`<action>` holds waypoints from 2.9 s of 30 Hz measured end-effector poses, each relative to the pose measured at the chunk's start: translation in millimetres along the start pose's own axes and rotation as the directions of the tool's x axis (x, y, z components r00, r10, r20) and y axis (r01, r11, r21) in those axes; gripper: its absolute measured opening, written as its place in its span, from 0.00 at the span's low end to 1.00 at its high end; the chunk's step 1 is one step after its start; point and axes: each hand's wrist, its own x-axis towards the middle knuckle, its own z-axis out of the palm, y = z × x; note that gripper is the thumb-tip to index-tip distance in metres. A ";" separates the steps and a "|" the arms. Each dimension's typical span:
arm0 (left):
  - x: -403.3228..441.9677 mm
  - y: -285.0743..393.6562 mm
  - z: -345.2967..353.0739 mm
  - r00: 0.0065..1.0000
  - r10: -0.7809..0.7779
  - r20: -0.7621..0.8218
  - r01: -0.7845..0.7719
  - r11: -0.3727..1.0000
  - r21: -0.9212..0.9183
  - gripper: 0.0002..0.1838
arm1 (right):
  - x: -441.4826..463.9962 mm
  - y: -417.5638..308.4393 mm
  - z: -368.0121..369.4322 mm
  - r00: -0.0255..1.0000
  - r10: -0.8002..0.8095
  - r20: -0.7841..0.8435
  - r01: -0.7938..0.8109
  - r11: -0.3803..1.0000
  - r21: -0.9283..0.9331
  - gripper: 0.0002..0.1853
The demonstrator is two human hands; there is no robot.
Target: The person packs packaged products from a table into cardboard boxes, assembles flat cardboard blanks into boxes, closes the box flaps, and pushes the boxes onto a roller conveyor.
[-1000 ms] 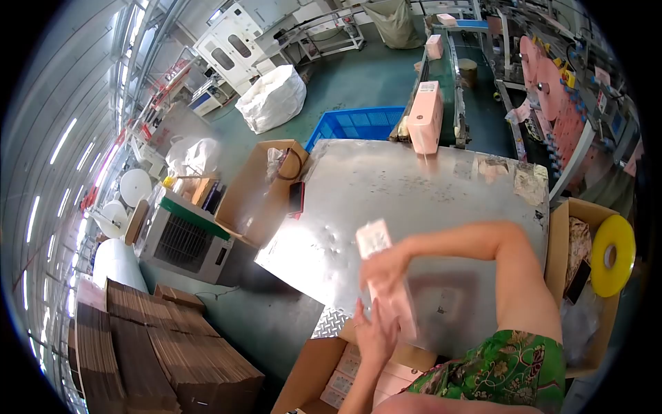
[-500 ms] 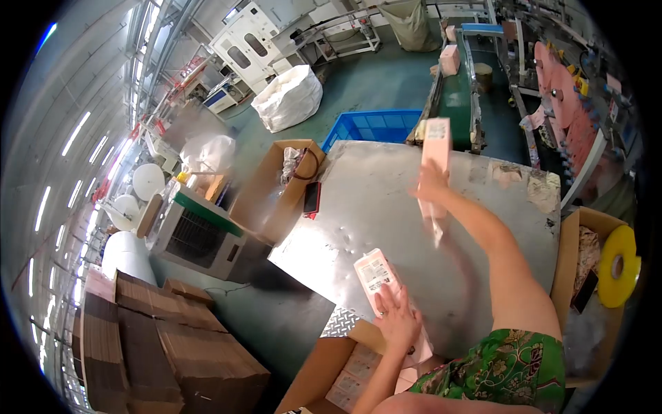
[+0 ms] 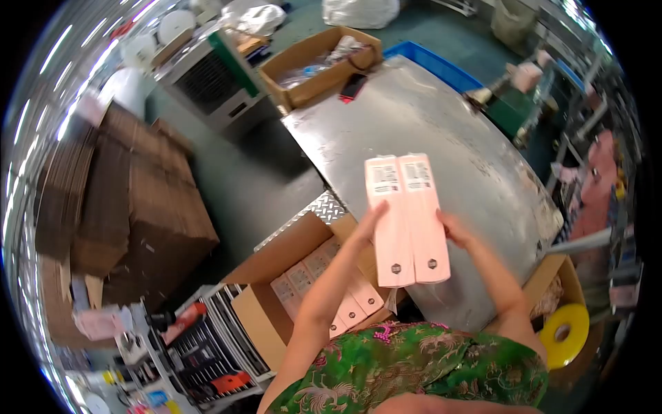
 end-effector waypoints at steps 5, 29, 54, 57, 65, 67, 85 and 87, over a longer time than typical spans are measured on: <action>-29.4 -31.2 -2.5 0.946 0.319 -0.067 -0.324 0.940 -0.110 0.40 | -8.0 -0.7 66.7 0.926 -0.376 -0.042 0.378 0.925 0.037 0.33; -337.7 -141.3 -170.3 0.518 0.403 -0.755 -0.416 0.889 0.190 0.40 | -24.1 134.0 372.2 0.839 0.148 0.524 -0.190 0.981 0.028 0.31; -300.8 -164.1 -162.6 0.529 0.662 -0.531 0.548 0.211 0.809 0.51 | -3.4 -20.8 91.2 0.597 -0.729 0.335 0.492 0.003 -0.871 0.29; -282.5 -183.8 -145.1 0.647 0.666 -0.373 0.536 -0.049 0.843 0.47 | 46.7 -74.6 3.5 0.467 -0.846 0.258 0.127 -0.224 -0.966 0.32; -260.2 -188.1 -110.5 0.719 0.540 -0.438 0.584 -0.128 0.801 0.38 | 145.0 -170.0 -128.9 0.539 -0.842 0.038 -0.059 -0.082 -0.995 0.19; -266.6 -195.4 -111.3 0.705 0.535 -0.466 0.600 -0.100 0.793 0.38 | 168.3 -177.9 -154.3 0.518 -0.805 0.291 -0.042 -0.363 -0.931 0.13; -48.8 -8.4 84.5 0.692 0.657 0.300 -0.266 -0.155 0.952 0.41 | -36.1 -133.5 31.3 0.556 -0.419 0.718 0.784 -0.022 -0.620 0.32; -46.9 -5.8 114.5 0.785 0.529 0.322 -0.211 -0.260 0.942 0.41 | -12.1 -131.2 -4.5 0.515 -0.657 0.550 0.725 -0.008 -0.689 0.29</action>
